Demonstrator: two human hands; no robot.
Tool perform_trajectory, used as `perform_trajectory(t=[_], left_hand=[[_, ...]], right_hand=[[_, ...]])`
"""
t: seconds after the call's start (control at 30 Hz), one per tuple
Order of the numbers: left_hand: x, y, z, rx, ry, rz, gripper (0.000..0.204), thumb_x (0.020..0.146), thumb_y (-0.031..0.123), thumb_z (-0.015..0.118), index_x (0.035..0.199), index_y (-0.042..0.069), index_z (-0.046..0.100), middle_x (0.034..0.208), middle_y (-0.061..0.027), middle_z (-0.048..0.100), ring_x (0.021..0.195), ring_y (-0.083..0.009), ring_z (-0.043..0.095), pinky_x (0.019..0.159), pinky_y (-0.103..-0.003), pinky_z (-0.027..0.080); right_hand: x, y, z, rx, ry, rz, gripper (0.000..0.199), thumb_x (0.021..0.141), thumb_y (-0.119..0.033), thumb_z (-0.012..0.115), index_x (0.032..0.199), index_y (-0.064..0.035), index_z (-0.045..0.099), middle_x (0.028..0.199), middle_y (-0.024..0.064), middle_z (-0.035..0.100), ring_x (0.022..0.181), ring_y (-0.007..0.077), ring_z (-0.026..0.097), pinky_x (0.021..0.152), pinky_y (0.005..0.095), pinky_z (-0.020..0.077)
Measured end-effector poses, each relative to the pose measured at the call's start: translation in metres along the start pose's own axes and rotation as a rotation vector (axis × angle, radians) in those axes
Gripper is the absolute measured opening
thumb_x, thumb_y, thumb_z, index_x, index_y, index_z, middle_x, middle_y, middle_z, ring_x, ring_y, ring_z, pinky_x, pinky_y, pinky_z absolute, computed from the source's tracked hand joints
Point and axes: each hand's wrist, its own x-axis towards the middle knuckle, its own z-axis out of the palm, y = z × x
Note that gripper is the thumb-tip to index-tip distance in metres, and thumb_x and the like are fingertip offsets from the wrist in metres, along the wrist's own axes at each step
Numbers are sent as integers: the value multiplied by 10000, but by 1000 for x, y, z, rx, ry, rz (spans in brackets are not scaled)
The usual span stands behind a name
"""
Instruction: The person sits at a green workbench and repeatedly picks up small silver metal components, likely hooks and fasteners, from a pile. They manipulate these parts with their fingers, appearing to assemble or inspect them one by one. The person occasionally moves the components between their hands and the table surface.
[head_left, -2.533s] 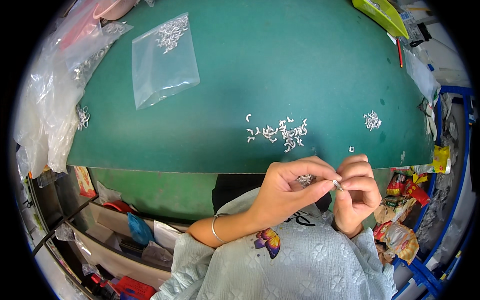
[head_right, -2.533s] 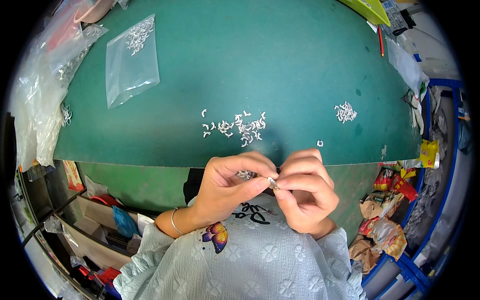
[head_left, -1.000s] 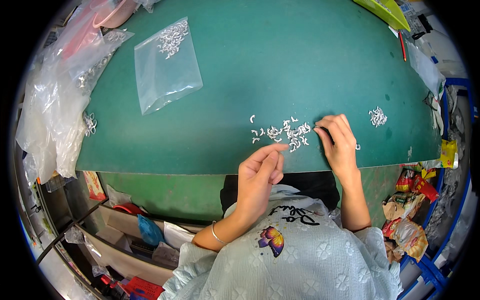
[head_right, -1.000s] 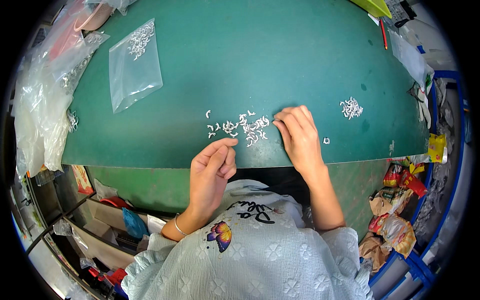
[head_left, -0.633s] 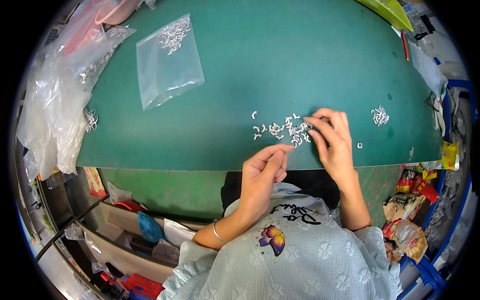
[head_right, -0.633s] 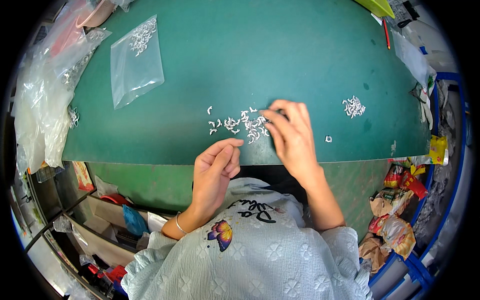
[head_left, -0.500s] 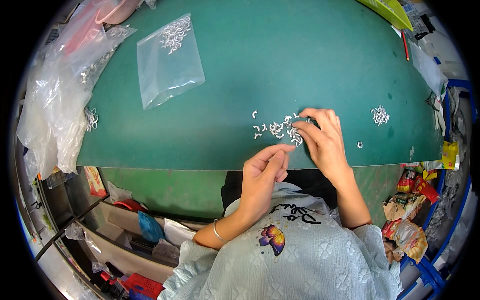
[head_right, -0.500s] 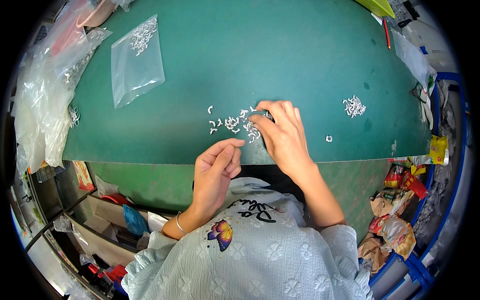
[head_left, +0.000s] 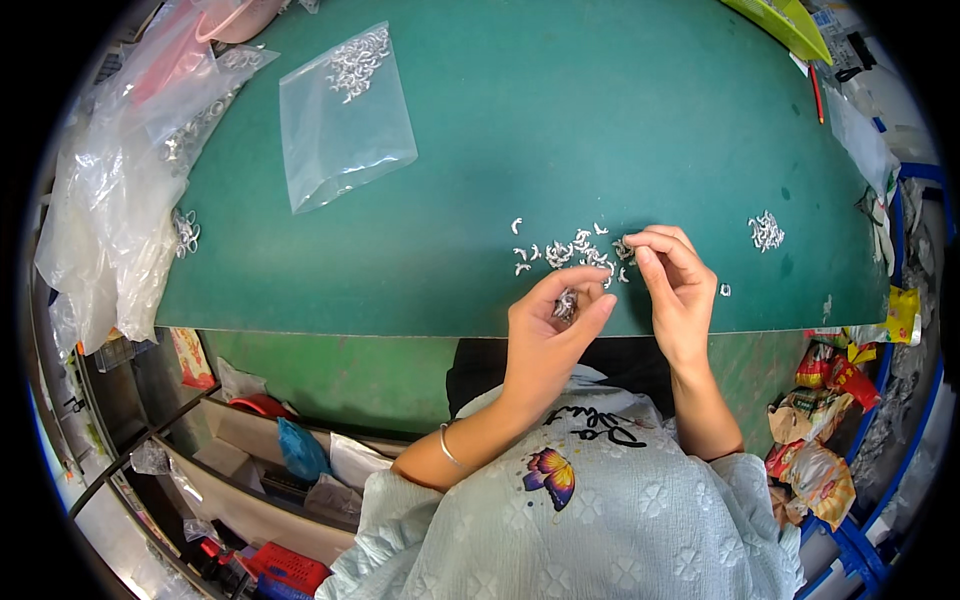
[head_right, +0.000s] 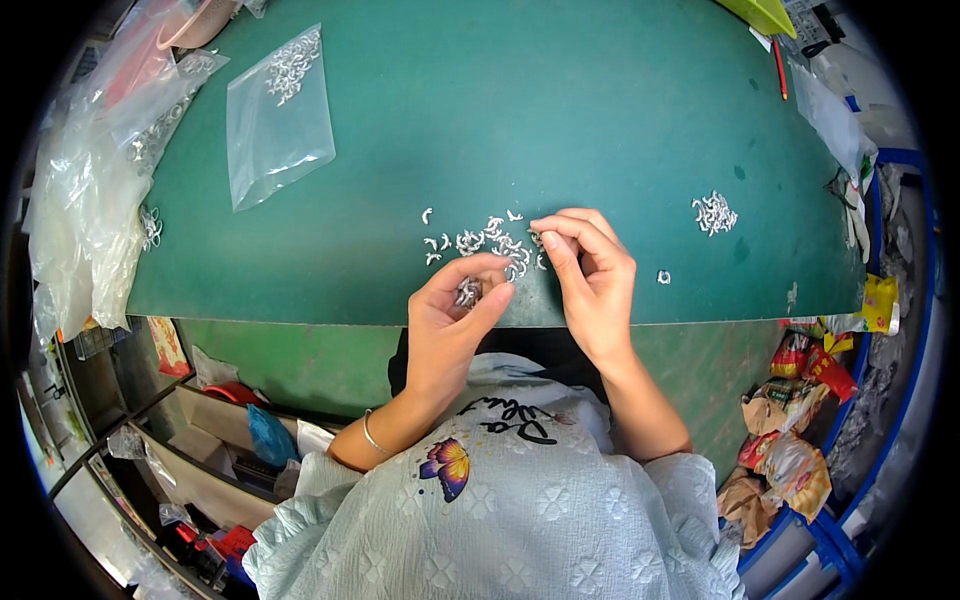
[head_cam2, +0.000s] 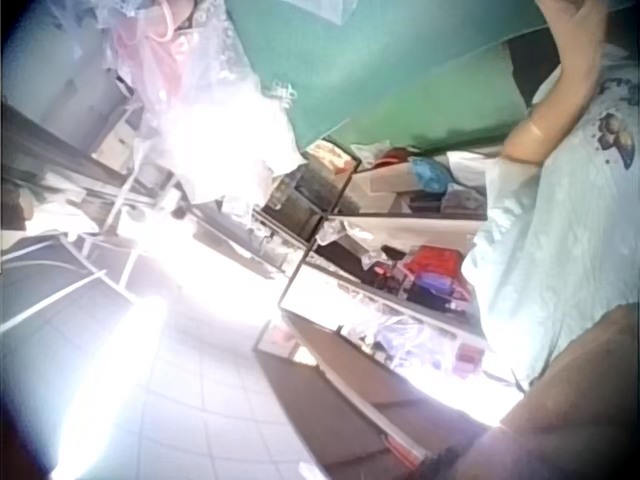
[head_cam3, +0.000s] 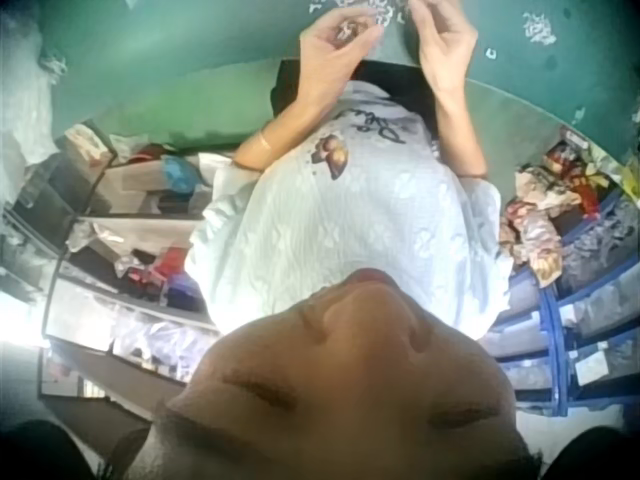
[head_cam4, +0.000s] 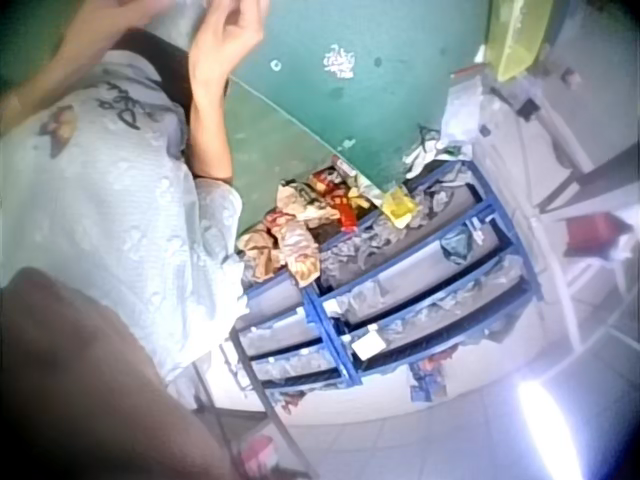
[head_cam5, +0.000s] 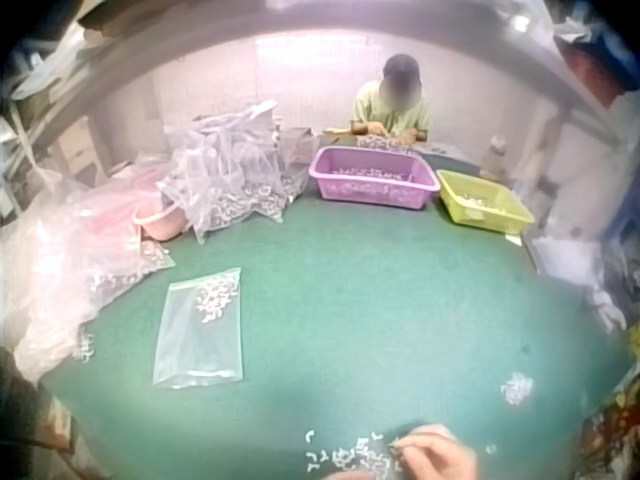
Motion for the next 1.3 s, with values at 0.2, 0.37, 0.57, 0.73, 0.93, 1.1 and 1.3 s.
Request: perform_trajectory(t=[0.2,0.37,0.57,0.73,0.93,1.1,1.3], left_hand=[[6,-4,3,33,5,41,230,804,-37,616,1031,-8,588,784,40,500,684,-15,409,573,-153,341],[4,1,6,51,12,60,217,791,-45,626,1003,-6,601,793,32,517,658,-8,401,534,-149,333],[-1,11,7,84,-8,100,143,782,-68,620,916,-20,621,868,-16,565,683,-30,433,550,-164,356],[-3,16,8,134,-25,187,133,779,-65,629,896,-1,636,890,-12,563,606,-9,400,467,-157,332],[-2,15,8,176,-23,236,148,778,-66,629,907,3,644,890,-12,566,611,-9,403,469,-150,323],[-1,10,-4,142,68,132,130,798,-51,615,917,-9,643,848,8,557,631,-3,407,486,-142,310],[-2,12,-11,113,130,36,111,845,13,588,939,-22,636,788,-10,569,627,-22,423,509,-160,308]], right_hand=[[4,-4,-4,-390,49,-232,98,778,45,622,873,28,638,818,48,598,694,96,481,620,211,395],[-8,-11,-4,134,-40,-8,86,728,72,641,810,47,635,822,104,627,729,158,533,660,261,427],[-11,-29,-2,-99,-80,-273,102,694,76,656,789,40,641,778,118,629,730,208,553,660,289,437],[-13,-33,-3,-122,-86,-311,119,681,66,667,795,40,642,782,119,628,734,217,555,665,295,439],[-13,-33,-5,-165,-78,-332,114,685,69,660,791,40,629,796,114,628,751,218,559,685,303,441],[6,-13,-56,-607,177,-314,70,738,53,623,800,21,614,815,94,618,802,202,571,746,295,443],[19,14,-122,-1207,425,-283,70,759,-17,638,825,-39,634,893,77,629,857,256,549,783,355,427]])
